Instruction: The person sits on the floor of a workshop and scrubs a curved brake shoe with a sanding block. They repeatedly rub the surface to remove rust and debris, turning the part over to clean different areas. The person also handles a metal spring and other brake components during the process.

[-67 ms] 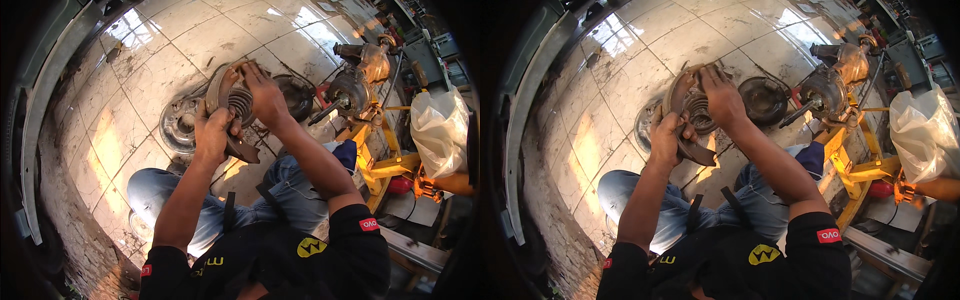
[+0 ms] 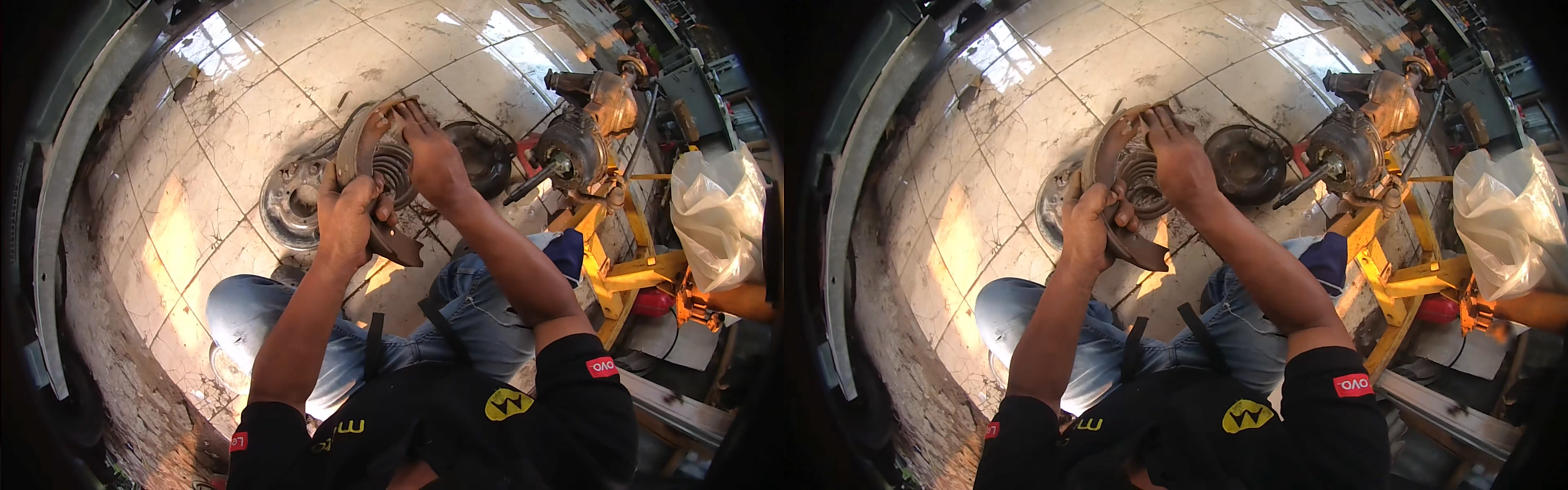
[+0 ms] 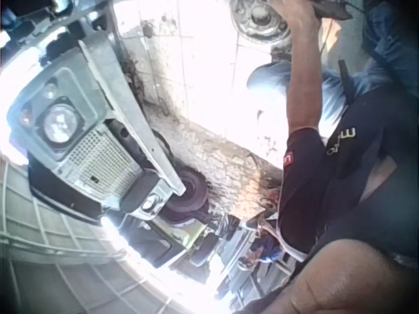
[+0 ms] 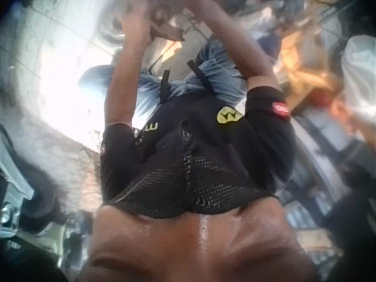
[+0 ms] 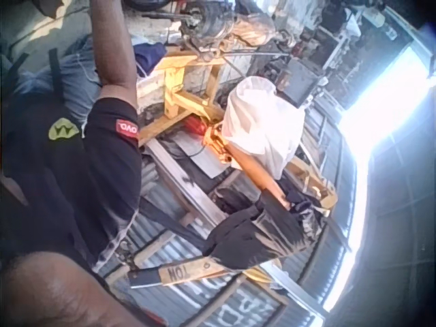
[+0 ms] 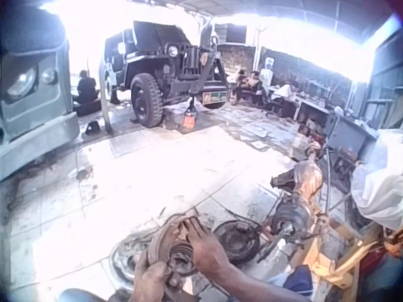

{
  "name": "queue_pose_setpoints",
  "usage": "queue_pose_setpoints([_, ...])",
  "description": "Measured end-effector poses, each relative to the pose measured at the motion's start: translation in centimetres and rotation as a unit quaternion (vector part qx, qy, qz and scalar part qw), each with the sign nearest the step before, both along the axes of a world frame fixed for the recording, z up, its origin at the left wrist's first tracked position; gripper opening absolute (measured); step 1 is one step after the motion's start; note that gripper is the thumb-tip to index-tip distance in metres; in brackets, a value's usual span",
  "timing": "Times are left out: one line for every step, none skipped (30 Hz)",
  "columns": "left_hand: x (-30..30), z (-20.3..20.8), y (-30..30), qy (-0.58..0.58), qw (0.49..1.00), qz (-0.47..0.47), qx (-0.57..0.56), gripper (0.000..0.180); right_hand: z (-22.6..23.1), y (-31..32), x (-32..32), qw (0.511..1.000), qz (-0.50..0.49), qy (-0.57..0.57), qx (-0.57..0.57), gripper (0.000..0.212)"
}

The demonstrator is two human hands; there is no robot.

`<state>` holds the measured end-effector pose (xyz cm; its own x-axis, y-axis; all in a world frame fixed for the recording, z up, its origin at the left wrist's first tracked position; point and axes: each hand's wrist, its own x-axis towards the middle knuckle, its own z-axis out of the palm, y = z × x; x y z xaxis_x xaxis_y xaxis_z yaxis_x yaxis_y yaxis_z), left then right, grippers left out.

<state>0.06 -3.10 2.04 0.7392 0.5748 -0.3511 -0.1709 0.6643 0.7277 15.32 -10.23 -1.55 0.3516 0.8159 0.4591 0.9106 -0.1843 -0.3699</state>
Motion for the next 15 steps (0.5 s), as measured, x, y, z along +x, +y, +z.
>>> queue_pose_setpoints([0.0, 0.1, 0.0, 0.006, 1.0, 0.002, 0.0, 0.029, -0.2, -0.1, -0.3, 1.0, 0.022, -0.018, 0.002, 0.053])
queue_pose_setpoints([-0.1, 0.1, 0.0, 0.016, 1.0, 0.005, -0.001, 0.029, -0.5, -0.2, -0.8, 0.998, 0.046, -0.032, 0.004, 0.054])
queue_pose_setpoints([-0.3, 0.0, -0.1, 0.026, 1.0, 0.008, -0.001, 0.029, -0.3, 0.0, -1.4, 0.999, 0.03, -0.013, -0.011, 0.054])
queue_pose_setpoints([-0.3, -0.4, -0.2, 0.025, 1.0, 0.008, -0.001, 0.03, -0.6, -0.1, -1.1, 1.0, 0.015, -0.009, -0.012, 0.052])
queue_pose_setpoints([-0.1, -0.7, -0.2, 0.019, 1.0, 0.005, 0.0, 0.03, -0.6, 0.0, -0.3, 1.0, -0.003, -0.009, -0.011, 0.05])
queue_pose_setpoints([0.0, -0.8, -0.2, 0.013, 1.0, 0.002, 0.002, 0.03, -0.6, 0.0, 0.1, 1.0, -0.021, -0.01, -0.01, 0.048])
queue_pose_setpoints([0.0, -0.8, -0.3, 0.014, 1.0, 0.007, 0.001, 0.029, -0.9, 0.0, -0.1, 1.0, -0.024, 0.01, -0.014, 0.049])
queue_pose_setpoints([-0.1, -0.9, -0.3, 0.016, 1.0, 0.014, -0.001, 0.028, -1.0, -0.1, -0.4, 1.0, -0.007, -0.008, -0.003, 0.05])
queue_pose_setpoints([-0.1, -0.9, -0.4, 0.018, 1.0, 0.02, -0.002, 0.028, -0.9, -0.3, -0.7, 1.0, 0.011, -0.027, 0.007, 0.05])
queue_pose_setpoints([-0.1, -1.0, -0.4, 0.026, 1.0, 0.011, 0.005, 0.029, -0.9, -0.4, -0.9, 0.998, 0.029, -0.046, 0.018, 0.051])
queue_pose_setpoints([0.0, -1.2, -0.4, 0.033, 0.999, 0.0, 0.014, 0.03, -0.8, -0.4, -0.5, 1.0, 0.015, -0.021, 0.004, 0.051])
queue_pose_setpoints([0.1, -1.2, -0.4, 0.039, 0.999, -0.011, 0.023, 0.031, -0.6, -0.4, -0.1, 1.0, 0.002, 0.005, -0.011, 0.05])
queue_pose_setpoints([0.0, -1.0, -0.5, 0.038, 0.999, -0.009, 0.032, 0.03, -0.5, -0.5, 0.2, 0.999, -0.012, 0.03, -0.025, 0.05])
queue_pose_setpoints([0.0, -0.7, -0.8, 0.038, 0.998, -0.005, 0.04, 0.029, -0.5, -0.5, 0.0, 0.999, -0.003, 0.025, -0.019, 0.049])
queue_pose_setpoints([0.1, -0.5, -0.9, 0.038, 0.998, -0.001, 0.048, 0.028, -0.5, -0.6, -0.6, 1.0, 0.006, 0.021, -0.012, 0.049])
